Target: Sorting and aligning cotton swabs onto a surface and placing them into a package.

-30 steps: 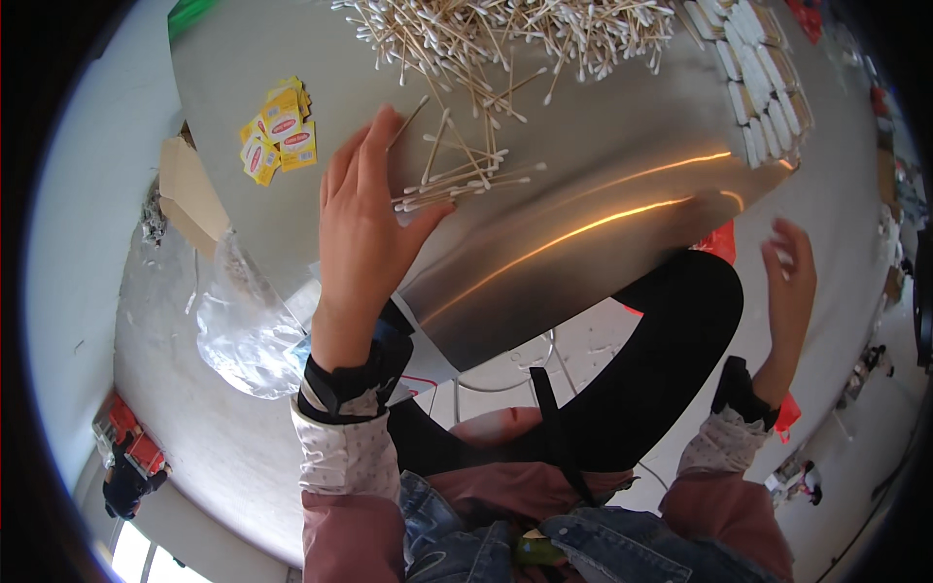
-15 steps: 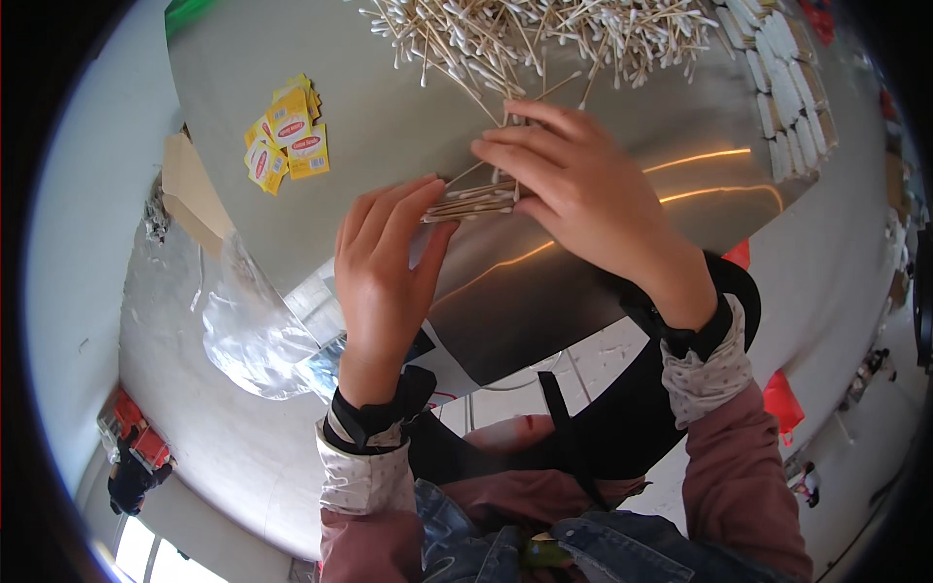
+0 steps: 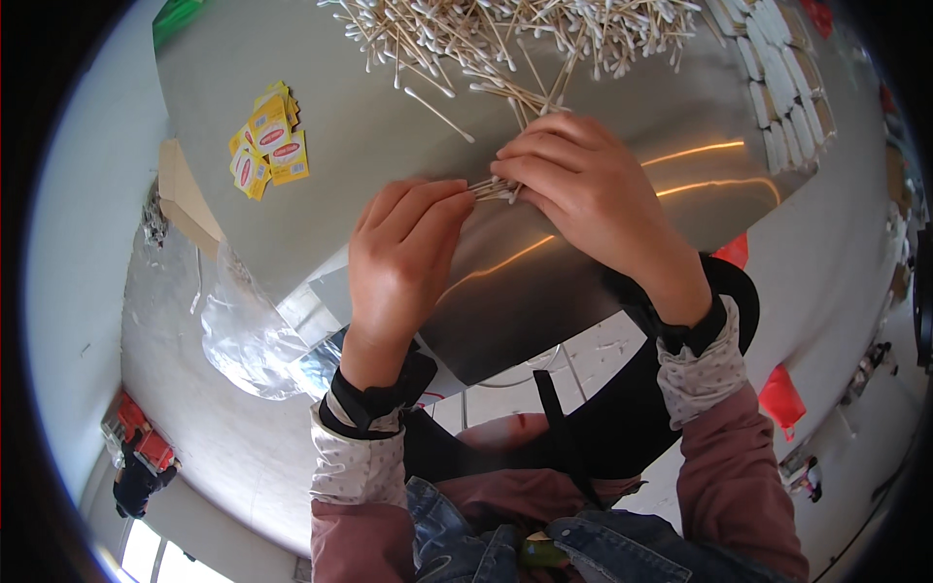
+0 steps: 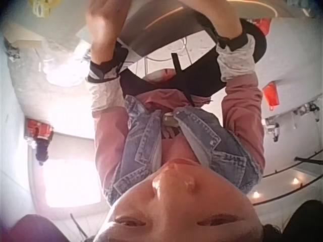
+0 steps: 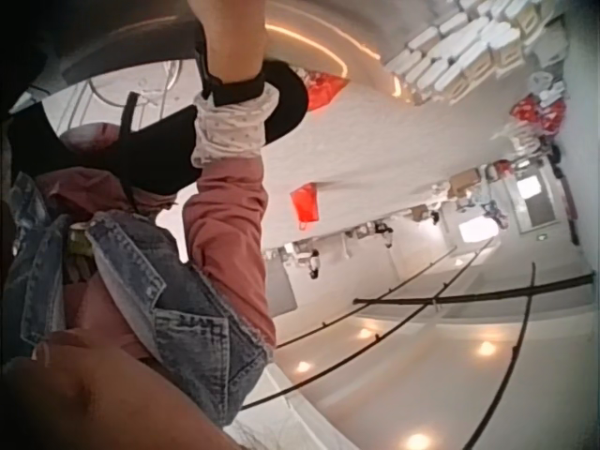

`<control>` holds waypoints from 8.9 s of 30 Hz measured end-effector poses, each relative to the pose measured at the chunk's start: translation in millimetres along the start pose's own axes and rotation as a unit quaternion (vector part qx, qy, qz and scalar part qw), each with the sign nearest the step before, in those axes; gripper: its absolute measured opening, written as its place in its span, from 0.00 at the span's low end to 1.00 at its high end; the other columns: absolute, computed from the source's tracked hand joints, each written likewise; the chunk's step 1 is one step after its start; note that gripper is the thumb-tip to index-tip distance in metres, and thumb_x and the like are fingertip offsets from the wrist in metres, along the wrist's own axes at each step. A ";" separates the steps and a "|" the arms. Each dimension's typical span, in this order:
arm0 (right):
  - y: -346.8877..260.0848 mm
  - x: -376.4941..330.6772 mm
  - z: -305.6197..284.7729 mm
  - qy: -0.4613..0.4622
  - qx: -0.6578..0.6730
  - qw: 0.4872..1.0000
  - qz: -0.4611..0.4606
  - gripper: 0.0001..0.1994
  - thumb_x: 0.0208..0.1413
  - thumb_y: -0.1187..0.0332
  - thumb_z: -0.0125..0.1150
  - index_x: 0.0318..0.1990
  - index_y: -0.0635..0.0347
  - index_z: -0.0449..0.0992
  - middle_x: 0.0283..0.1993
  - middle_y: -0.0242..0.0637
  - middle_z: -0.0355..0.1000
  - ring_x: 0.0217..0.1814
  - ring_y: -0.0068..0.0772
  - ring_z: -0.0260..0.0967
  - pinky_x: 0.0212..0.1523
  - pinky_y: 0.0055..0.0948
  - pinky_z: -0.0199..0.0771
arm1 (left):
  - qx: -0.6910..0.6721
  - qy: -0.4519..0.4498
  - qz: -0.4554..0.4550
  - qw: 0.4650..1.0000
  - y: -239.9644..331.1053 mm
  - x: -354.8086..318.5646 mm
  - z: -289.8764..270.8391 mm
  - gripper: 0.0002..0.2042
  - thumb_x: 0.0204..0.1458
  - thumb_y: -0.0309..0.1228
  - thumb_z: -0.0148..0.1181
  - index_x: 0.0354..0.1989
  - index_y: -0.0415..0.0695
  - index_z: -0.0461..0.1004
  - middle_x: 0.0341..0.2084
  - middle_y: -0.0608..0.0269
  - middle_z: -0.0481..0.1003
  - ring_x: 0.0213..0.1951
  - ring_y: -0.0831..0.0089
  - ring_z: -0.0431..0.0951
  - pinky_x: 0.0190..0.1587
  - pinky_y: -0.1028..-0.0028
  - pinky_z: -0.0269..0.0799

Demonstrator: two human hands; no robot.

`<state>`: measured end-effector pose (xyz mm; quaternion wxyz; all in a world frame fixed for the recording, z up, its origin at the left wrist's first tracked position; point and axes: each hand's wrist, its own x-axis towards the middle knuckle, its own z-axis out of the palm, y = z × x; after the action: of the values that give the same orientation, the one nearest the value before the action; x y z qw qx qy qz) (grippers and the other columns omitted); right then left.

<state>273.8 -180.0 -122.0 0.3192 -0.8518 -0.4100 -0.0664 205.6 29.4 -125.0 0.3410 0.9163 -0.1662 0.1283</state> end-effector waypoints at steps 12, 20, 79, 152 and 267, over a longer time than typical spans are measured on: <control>11.3 -5.6 -9.3 0.016 0.025 0.999 0.031 0.06 0.42 0.79 0.63 0.30 0.60 0.75 0.31 0.34 0.71 0.39 0.41 0.69 0.39 0.37 0.71 | 0.012 0.036 -0.052 0.998 2.6 -21.8 -13.6 0.10 0.41 0.13 0.68 0.33 0.36 0.82 0.33 0.58 0.82 0.37 0.62 0.80 0.39 0.69 0.76; 9.6 1.2 2.5 0.052 -0.007 0.997 0.048 0.06 0.42 0.79 0.62 0.30 0.59 0.76 0.31 0.35 0.71 0.39 0.42 0.70 0.39 0.37 0.71 | -0.005 -0.019 -0.024 1.000 12.9 -53.9 -21.9 0.09 0.41 0.15 0.69 0.33 0.37 0.82 0.32 0.57 0.81 0.36 0.60 0.80 0.39 0.67 0.77; 0.5 1.9 8.0 0.089 0.058 0.991 0.086 0.09 0.46 0.77 0.67 0.36 0.57 0.78 0.37 0.35 0.71 0.44 0.44 0.70 0.46 0.39 0.70 | 0.043 -0.028 -0.306 0.951 -11.3 50.7 -8.1 0.10 0.53 0.29 0.65 0.40 0.39 0.76 0.34 0.55 0.78 0.40 0.57 0.78 0.43 0.63 0.73; -14.6 -11.8 -40.5 0.054 0.037 0.981 0.182 0.03 0.59 0.75 0.59 0.38 0.62 0.78 0.36 0.37 0.74 0.42 0.37 0.74 0.47 0.30 0.72 | 0.217 -0.125 -0.164 0.954 79.7 -27.0 40.2 0.53 0.54 0.65 0.53 0.73 0.30 0.47 0.73 0.38 0.47 0.75 0.46 0.44 0.73 0.48 0.43; -48.8 -33.1 42.2 0.220 0.456 0.820 0.267 0.31 0.73 0.50 0.36 0.69 0.73 0.55 0.71 0.56 0.58 0.75 0.47 0.55 0.74 0.42 0.53 | -0.336 0.207 -0.279 0.875 24.0 -39.5 20.2 0.29 0.71 0.47 0.37 0.69 0.34 0.58 0.68 0.44 0.61 0.72 0.58 0.58 0.74 0.60 0.48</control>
<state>209.6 -154.0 -143.8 0.7581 -0.6478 -0.0686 0.0303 162.6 7.3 -139.6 0.6765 0.7074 0.1380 0.1513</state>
